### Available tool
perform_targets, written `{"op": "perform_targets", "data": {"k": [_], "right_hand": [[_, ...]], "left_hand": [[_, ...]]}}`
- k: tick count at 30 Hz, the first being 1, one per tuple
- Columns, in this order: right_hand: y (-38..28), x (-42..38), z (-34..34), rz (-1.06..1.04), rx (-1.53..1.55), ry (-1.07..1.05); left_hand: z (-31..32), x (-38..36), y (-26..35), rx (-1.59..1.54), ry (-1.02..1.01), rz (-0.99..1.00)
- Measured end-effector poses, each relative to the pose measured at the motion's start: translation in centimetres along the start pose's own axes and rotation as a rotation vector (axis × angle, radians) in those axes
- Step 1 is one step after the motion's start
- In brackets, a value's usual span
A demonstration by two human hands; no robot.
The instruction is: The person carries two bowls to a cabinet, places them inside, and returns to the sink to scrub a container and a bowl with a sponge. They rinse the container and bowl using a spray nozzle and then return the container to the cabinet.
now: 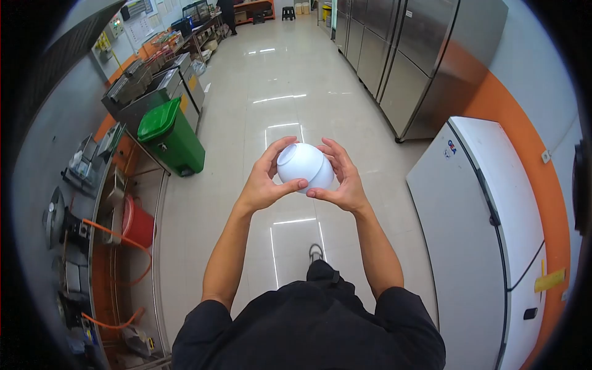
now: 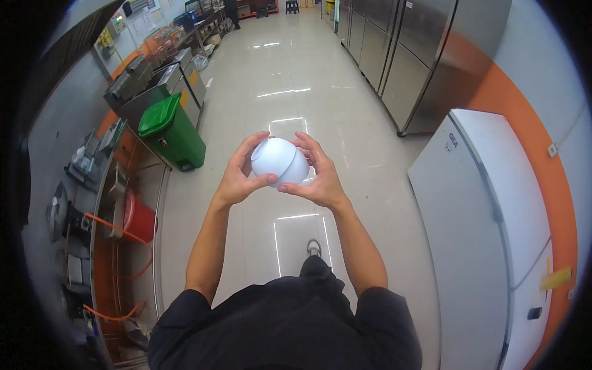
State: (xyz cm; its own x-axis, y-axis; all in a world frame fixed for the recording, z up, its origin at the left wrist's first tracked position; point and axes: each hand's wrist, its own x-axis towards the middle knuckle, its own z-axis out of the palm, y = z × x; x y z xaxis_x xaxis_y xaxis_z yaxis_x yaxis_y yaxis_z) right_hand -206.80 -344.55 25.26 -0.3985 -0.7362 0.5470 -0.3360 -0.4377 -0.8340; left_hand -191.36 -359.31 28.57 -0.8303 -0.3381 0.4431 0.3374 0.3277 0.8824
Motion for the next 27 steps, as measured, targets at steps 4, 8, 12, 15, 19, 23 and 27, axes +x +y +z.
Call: {"op": "perform_targets", "data": {"k": [4, 8, 12, 15, 19, 23, 27], "right_hand": [[7.4, 9.8, -2.9, -0.044, -0.028, 0.031], [13.4, 19.9, -5.0, -0.023, -0.048, 0.060], [19.1, 29.1, -6.7, -0.050, 0.188, 0.073], [25.6, 34.6, -7.1, 0.021, 0.447, 0.126], [32.5, 41.9, -7.3, 0.233, 0.870, 0.252], [38.8, 51.4, -7.8, 0.251, 0.921, 0.267], [43.1, 62.7, -10.9, 0.285, 0.933, 0.241]], "left_hand": [[-4.0, 10.4, -7.0, -0.031, -0.026, -0.037], [-8.2, 21.0, -10.3, 0.006, -0.114, -0.183], [-11.2, 29.9, -14.5, 0.004, -0.093, -0.208], [-14.0, 35.5, -18.9, -0.140, -0.033, -0.181], [-17.6, 42.1, -24.2, -0.217, -0.037, -0.232], [-22.9, 50.2, -30.4, -0.184, -0.079, -0.191], [-27.3, 60.9, -35.0, -0.132, -0.084, -0.071]]}}
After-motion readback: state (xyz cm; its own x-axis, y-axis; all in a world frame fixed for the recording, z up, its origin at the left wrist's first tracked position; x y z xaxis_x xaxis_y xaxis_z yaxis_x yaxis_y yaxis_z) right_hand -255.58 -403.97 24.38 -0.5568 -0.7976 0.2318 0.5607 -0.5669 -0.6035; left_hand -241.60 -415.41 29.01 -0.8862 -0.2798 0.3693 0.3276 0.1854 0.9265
